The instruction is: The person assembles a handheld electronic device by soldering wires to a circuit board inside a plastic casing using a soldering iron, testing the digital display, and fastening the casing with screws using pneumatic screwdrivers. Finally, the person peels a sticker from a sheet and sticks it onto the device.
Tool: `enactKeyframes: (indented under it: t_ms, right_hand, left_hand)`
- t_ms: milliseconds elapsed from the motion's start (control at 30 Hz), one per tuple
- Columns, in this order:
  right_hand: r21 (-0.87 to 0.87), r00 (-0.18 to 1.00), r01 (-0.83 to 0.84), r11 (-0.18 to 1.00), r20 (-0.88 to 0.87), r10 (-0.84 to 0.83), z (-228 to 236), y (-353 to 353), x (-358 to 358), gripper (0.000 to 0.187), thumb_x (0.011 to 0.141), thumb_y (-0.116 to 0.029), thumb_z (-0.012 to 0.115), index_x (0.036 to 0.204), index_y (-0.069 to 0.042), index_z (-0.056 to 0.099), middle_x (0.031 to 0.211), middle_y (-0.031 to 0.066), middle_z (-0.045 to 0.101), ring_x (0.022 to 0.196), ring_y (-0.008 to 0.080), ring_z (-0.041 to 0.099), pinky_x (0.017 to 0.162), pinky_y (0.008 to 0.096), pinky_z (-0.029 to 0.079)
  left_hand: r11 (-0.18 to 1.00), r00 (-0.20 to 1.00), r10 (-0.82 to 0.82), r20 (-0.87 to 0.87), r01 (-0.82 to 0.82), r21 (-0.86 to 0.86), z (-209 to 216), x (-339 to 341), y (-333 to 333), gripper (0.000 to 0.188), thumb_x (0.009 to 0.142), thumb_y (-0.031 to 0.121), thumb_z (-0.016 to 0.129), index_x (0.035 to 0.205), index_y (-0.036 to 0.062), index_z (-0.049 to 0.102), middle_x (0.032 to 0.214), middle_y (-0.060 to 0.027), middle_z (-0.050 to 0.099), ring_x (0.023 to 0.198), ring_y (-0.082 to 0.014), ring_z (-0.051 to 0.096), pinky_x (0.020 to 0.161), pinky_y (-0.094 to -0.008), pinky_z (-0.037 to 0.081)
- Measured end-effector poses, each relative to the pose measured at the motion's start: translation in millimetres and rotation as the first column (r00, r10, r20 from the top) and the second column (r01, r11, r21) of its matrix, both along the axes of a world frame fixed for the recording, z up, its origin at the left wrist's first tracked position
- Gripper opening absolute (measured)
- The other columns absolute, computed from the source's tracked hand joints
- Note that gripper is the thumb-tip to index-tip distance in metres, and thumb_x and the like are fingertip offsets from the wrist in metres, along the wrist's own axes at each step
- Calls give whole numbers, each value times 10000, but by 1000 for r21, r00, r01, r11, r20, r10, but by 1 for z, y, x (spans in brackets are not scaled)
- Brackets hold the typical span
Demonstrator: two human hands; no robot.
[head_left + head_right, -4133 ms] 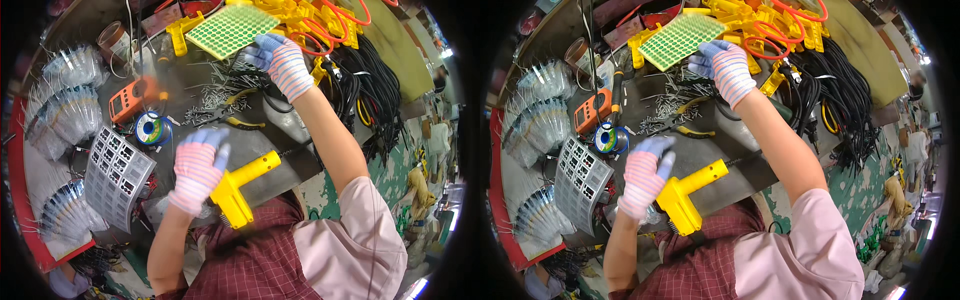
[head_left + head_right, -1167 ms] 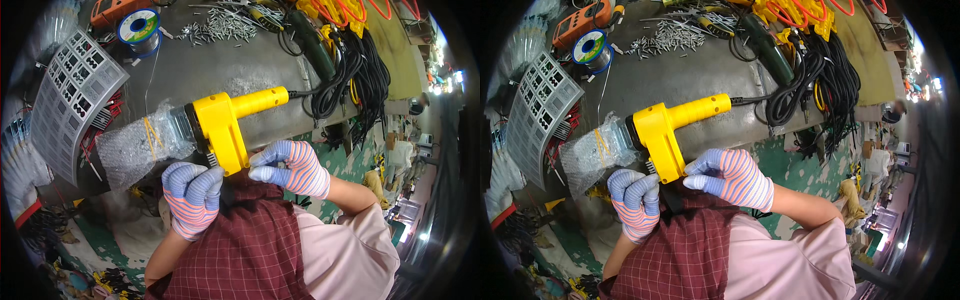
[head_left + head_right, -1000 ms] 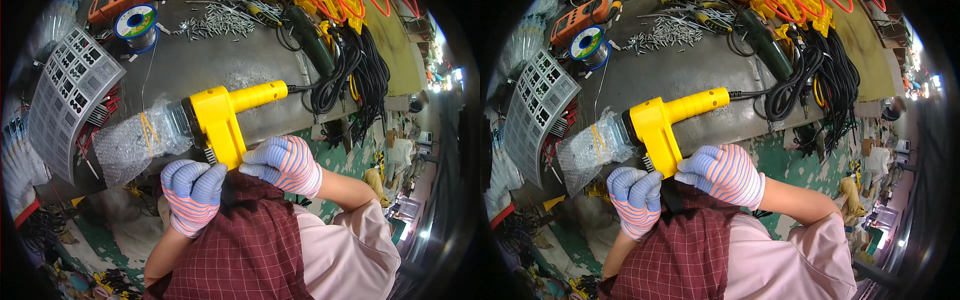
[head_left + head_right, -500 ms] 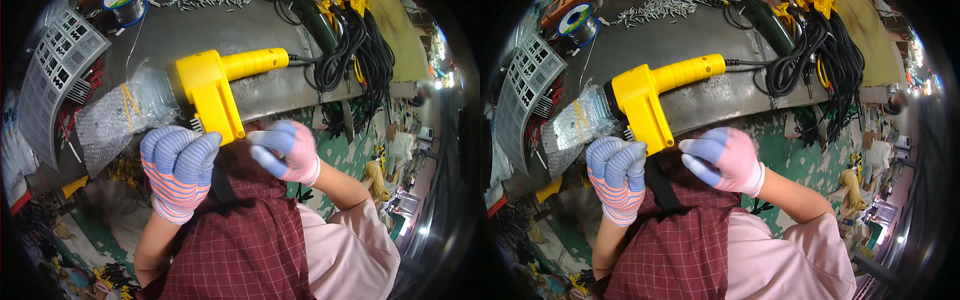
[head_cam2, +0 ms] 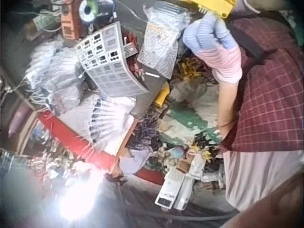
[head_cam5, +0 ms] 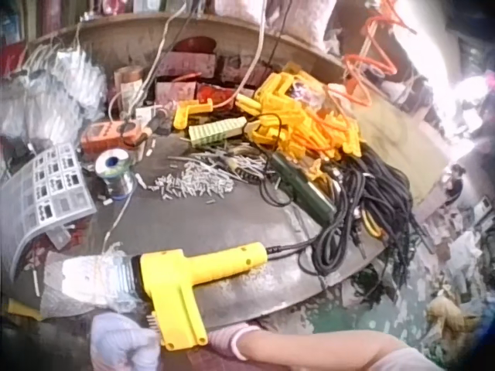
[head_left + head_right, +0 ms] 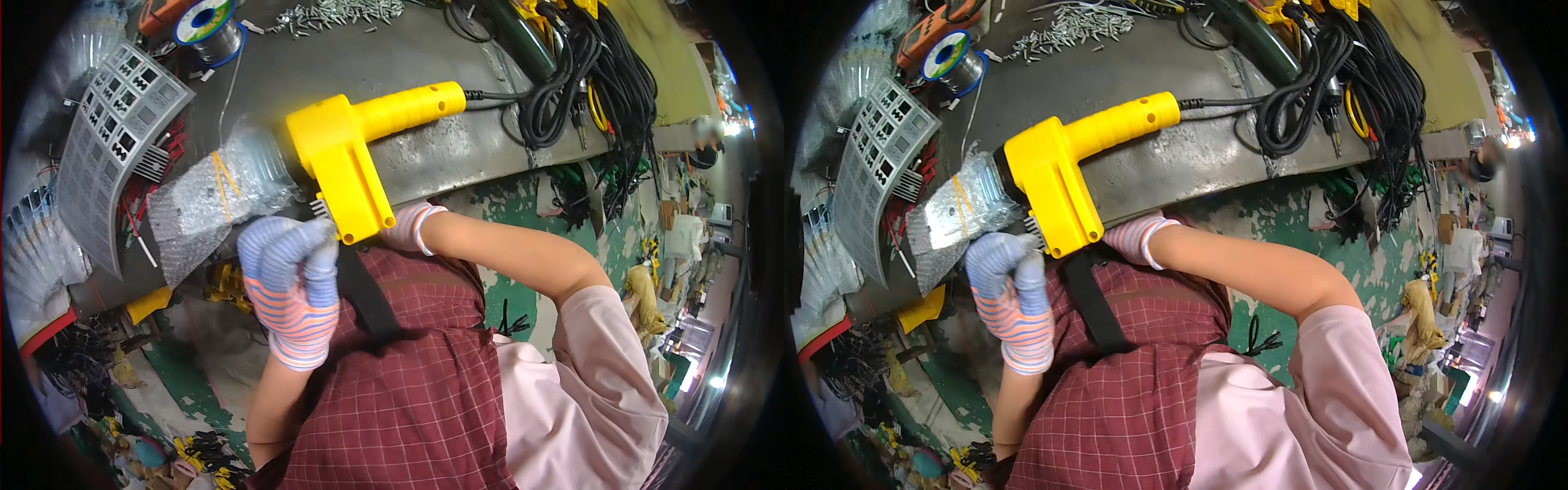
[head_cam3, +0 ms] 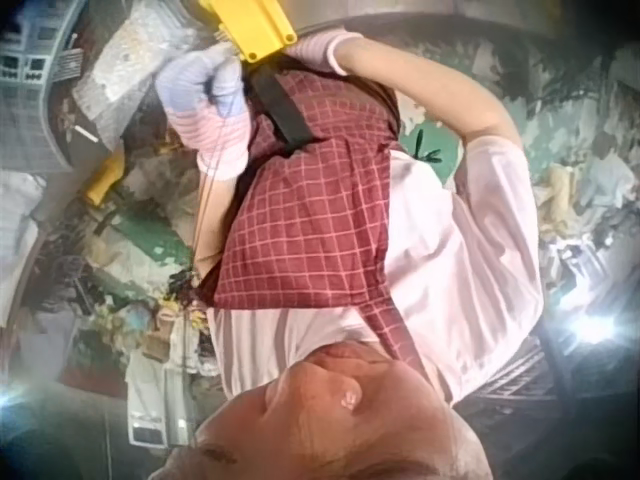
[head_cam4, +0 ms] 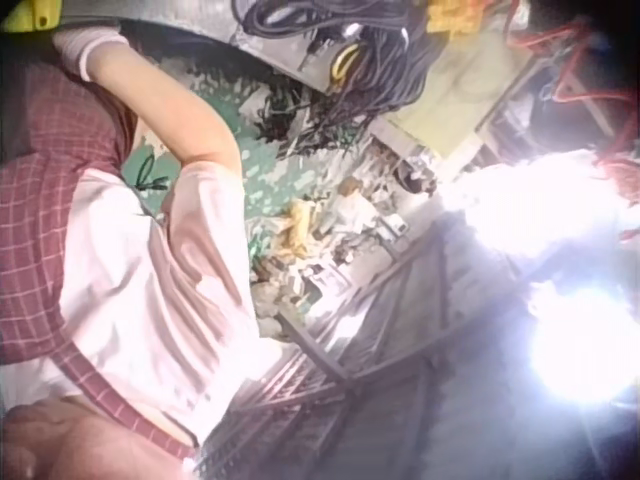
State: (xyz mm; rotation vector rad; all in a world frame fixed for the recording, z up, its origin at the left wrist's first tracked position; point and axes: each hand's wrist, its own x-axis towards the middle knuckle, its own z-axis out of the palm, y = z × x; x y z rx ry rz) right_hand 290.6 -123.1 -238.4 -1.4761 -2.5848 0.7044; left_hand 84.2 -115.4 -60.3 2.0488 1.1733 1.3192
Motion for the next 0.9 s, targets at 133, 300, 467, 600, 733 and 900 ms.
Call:
enactKeyframes:
  t_ms: [133,300,467,600,733,900]
  right_hand:
    - [-174,998,61,983,28,-58,32,-4,3,409,961,-286,548,1345,-147,583,1330,145,620,1213,364,582,1032,437,465]
    - [-176,880,429,886,-140,-454,145,-37,14,178,880,-173,686,1019,-66,716,929,177,693,889,390,649,801,470,523]
    - [-478,689,251,842,-523,-502,210,-46,19,166,838,-143,780,951,-36,725,921,118,715,875,284,688,792,376,545]
    - [-233,534,194,953,-790,-302,257,-16,31,207,738,-105,857,887,-60,721,885,81,718,846,253,697,781,388,548]
    - [168,749,257,952,-657,-86,268,56,18,175,788,-170,811,888,-72,706,892,87,706,871,286,680,788,404,529]
    - [61,850,278,959,-480,-216,248,114,4,203,880,-262,715,942,-70,733,931,119,722,879,324,688,800,397,542]
  left_hand:
    - [994,993,-31,-113,43,99,-1,-1,-3,214,806,113,774,1000,150,691,924,-34,577,874,-265,570,798,-421,466]
    - [970,967,-56,-248,112,218,5,-8,3,270,770,186,800,1020,178,698,960,-12,538,888,-249,557,817,-409,459]
    - [984,957,-119,-264,148,94,6,-10,6,314,812,274,794,1092,178,690,1018,-16,537,943,-254,548,851,-418,458]
    - [986,967,-44,-253,84,147,10,-11,11,305,877,396,749,1088,194,662,1100,-26,535,1021,-279,539,902,-440,449]
    - [971,940,-59,-337,132,200,17,-5,29,402,920,541,638,1142,215,562,1229,-68,537,1178,-336,508,1036,-562,384]
    - [976,949,-176,-263,203,79,12,-3,43,358,892,490,672,1059,199,546,1230,-55,566,1253,-315,508,1136,-603,291]
